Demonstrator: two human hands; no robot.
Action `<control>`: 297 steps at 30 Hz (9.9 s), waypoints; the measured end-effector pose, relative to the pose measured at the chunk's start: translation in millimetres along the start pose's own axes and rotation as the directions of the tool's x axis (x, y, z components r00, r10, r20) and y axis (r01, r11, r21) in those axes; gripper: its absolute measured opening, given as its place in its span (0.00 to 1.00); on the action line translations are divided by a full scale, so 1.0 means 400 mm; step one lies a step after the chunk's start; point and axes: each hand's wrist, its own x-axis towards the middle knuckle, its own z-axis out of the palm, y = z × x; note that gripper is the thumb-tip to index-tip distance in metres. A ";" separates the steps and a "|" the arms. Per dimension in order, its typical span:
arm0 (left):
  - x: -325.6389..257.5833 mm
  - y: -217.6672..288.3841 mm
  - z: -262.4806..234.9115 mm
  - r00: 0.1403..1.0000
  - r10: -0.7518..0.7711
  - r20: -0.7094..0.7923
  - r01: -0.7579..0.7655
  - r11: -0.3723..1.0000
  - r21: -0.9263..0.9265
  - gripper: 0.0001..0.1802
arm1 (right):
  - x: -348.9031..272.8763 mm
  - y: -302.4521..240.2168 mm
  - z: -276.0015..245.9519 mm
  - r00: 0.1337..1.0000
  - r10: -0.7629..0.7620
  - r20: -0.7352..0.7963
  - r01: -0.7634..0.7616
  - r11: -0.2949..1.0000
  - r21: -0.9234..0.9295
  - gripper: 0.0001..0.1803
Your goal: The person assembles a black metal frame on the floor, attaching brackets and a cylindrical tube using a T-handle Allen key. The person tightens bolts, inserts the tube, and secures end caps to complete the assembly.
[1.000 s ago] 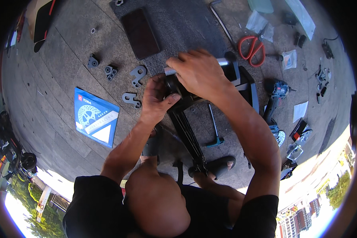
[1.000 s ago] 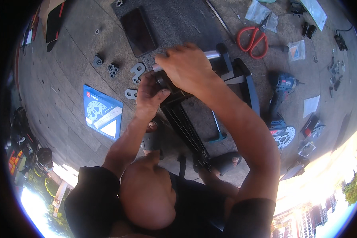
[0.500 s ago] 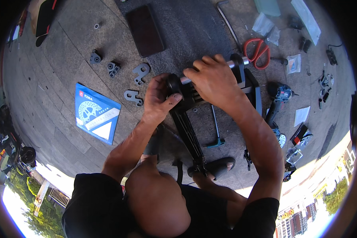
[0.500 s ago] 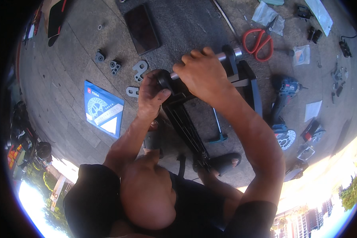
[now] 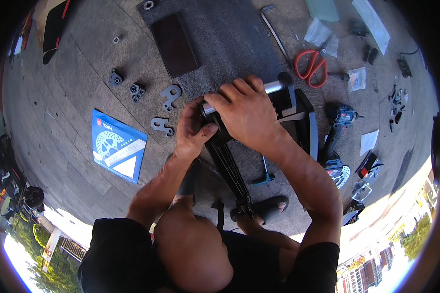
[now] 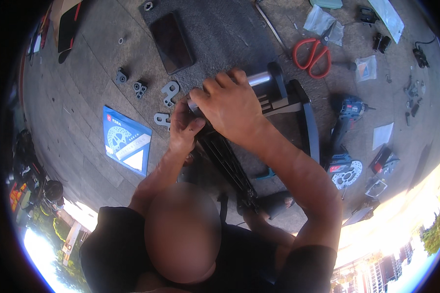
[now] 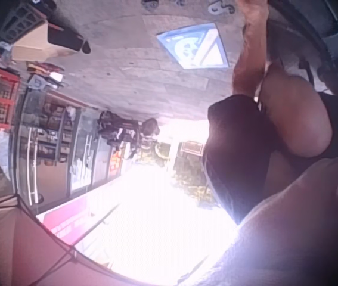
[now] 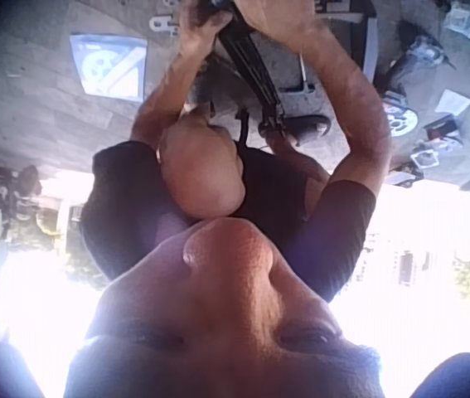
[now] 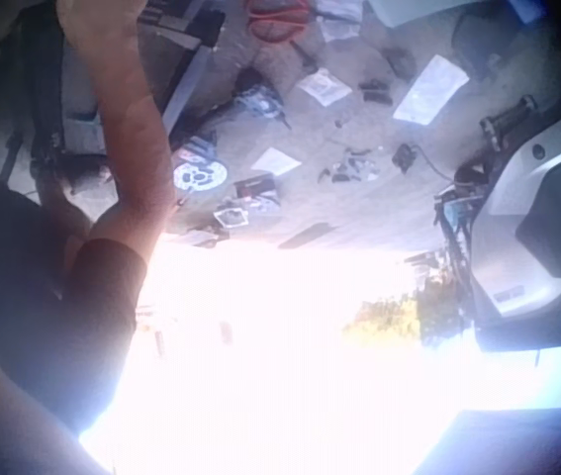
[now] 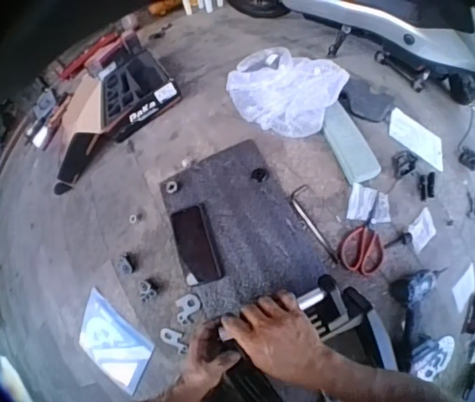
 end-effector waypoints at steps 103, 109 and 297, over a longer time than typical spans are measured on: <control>-0.025 0.022 -0.025 0.996 0.043 -0.083 -0.045 0.999 -0.015 0.27 | -0.046 -0.050 0.020 0.376 0.835 0.402 -0.184 -0.358 0.915 0.22; -0.018 0.026 -0.022 0.995 0.072 -0.065 -0.070 0.997 0.024 0.26 | -0.026 -0.046 0.033 0.314 0.814 0.488 -0.141 -0.468 0.872 0.14; 0.784 0.422 -0.168 0.857 0.508 -0.089 0.109 -0.008 0.994 0.24 | -0.361 0.222 -0.198 0.691 0.722 -0.007 -0.486 0.472 0.735 0.11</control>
